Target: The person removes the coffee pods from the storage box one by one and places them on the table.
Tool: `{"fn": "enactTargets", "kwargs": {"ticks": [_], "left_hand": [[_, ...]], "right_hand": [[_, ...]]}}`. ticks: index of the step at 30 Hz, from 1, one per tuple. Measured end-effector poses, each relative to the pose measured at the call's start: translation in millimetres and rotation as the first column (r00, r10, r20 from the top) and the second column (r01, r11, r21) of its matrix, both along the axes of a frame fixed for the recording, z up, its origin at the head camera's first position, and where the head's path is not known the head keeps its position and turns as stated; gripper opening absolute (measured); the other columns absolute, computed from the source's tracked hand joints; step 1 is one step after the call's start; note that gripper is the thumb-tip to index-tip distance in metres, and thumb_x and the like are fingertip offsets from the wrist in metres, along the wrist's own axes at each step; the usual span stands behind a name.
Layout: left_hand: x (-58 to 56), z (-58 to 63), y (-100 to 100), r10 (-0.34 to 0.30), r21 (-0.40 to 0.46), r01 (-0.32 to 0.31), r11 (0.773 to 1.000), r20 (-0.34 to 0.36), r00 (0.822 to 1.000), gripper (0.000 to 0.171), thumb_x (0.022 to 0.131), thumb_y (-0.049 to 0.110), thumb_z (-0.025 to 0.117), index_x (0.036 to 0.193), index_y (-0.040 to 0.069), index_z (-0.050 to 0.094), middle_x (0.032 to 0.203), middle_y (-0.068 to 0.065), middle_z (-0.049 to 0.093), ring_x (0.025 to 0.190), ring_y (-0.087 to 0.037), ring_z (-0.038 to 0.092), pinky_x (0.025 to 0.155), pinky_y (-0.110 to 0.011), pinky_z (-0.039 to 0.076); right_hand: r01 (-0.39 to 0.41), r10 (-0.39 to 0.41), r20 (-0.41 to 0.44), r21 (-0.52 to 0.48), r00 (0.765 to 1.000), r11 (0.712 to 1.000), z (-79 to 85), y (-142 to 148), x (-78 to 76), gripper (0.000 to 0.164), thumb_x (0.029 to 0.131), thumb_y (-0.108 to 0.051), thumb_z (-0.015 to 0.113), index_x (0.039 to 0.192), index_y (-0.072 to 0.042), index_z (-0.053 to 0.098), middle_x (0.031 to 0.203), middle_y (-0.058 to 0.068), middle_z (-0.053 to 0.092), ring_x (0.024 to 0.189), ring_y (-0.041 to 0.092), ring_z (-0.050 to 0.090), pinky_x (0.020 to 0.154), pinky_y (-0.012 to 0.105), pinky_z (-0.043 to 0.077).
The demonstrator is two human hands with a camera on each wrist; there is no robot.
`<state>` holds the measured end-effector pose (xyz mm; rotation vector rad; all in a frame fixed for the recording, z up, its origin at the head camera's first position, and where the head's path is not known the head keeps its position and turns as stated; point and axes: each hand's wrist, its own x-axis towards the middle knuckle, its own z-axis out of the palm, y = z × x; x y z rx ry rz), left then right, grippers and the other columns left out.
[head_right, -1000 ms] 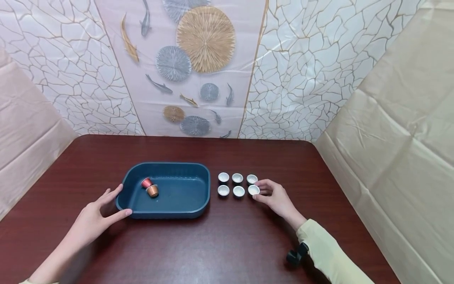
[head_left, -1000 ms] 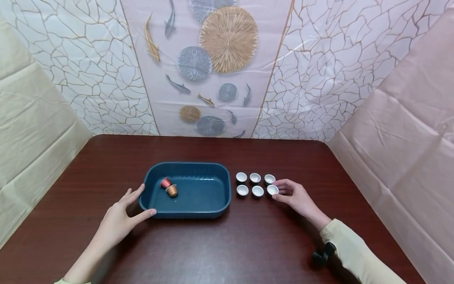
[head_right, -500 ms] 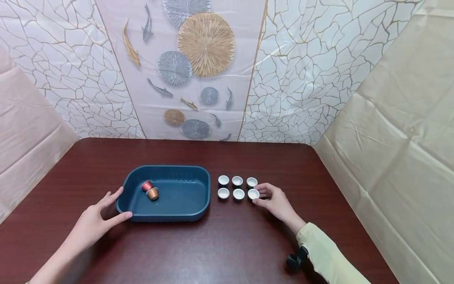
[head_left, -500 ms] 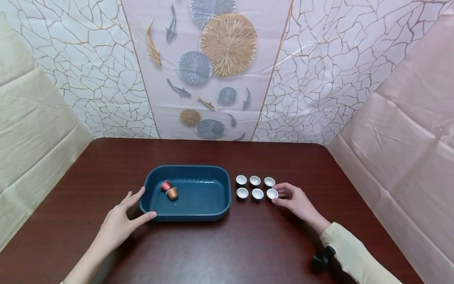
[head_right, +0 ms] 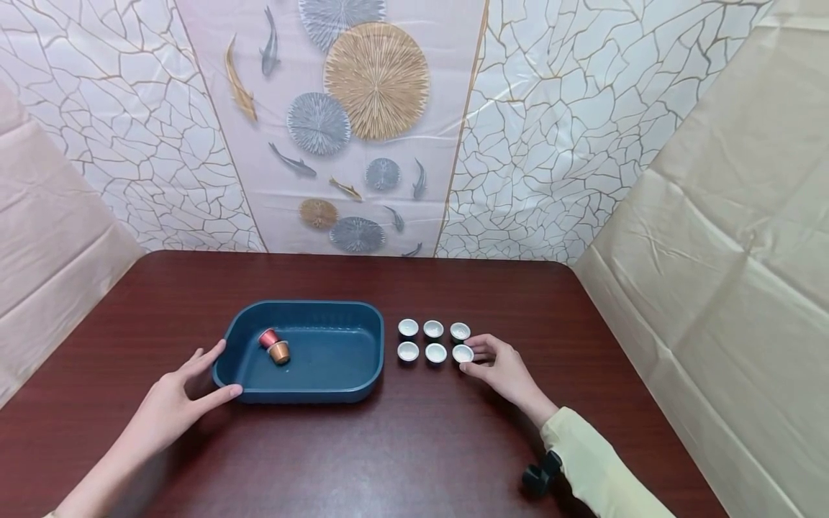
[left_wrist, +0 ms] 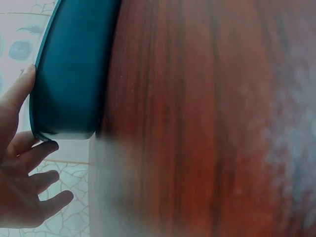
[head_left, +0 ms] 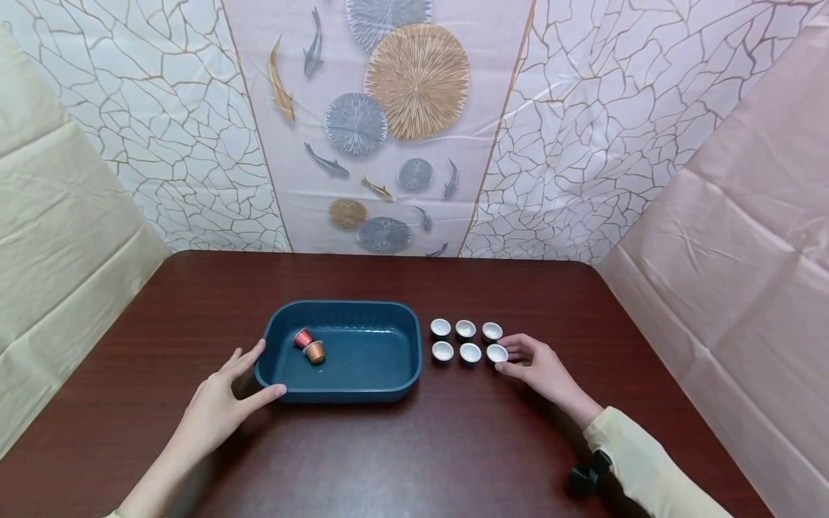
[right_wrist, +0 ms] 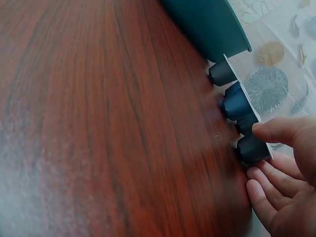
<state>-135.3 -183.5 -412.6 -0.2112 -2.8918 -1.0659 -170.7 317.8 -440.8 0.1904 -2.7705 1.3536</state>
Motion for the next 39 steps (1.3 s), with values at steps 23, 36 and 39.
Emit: {"fn": "enactTargets", "kwargs": {"ticks": [23, 36, 39], "left_hand": [[-0.9, -2.1, -0.6, 0.0, -0.003, 0.0, 1.0, -0.014, 1.0, 0.088, 0.083, 0.057, 0.072, 0.154, 0.018, 0.037, 0.154, -0.028, 0.037, 0.142, -0.05, 0.035, 0.098, -0.074, 0.037], [0.4, -2.1, -1.0, -0.002, -0.002, 0.002, 1.0, -0.006, 1.0, 0.089, 0.083, 0.058, 0.072, 0.154, 0.018, 0.037, 0.154, -0.027, 0.037, 0.142, -0.05, 0.034, 0.097, -0.075, 0.036], [0.1, -1.5, -0.7, -0.001, -0.003, 0.001, 1.0, -0.01, 1.0, 0.089, 0.083, 0.058, 0.072, 0.154, 0.018, 0.037, 0.154, -0.028, 0.037, 0.142, -0.05, 0.034, 0.097, -0.075, 0.037]], "right_hand": [[0.013, -0.014, -0.014, -0.091, 1.0, 0.996, 6.5, 0.5, 9.6, 0.057, 0.083, -0.017, 0.08, 0.132, -0.001, 0.054, 0.121, 0.022, 0.068, 0.104, 0.031, 0.07, 0.083, 0.021, 0.055], [0.007, -0.008, -0.013, -0.068, 1.0, 0.998, 12.4, 1.0, 8.0, 0.067, 0.084, -0.021, 0.079, 0.141, -0.002, 0.049, 0.128, 0.023, 0.065, 0.111, 0.035, 0.067, 0.087, 0.026, 0.057], [0.016, -0.017, -0.029, -0.024, 0.999, 1.0, 17.4, 1.9, 7.6, 0.066, 0.085, -0.023, 0.079, 0.141, -0.004, 0.051, 0.129, 0.022, 0.065, 0.112, 0.035, 0.067, 0.089, 0.033, 0.058]]}}
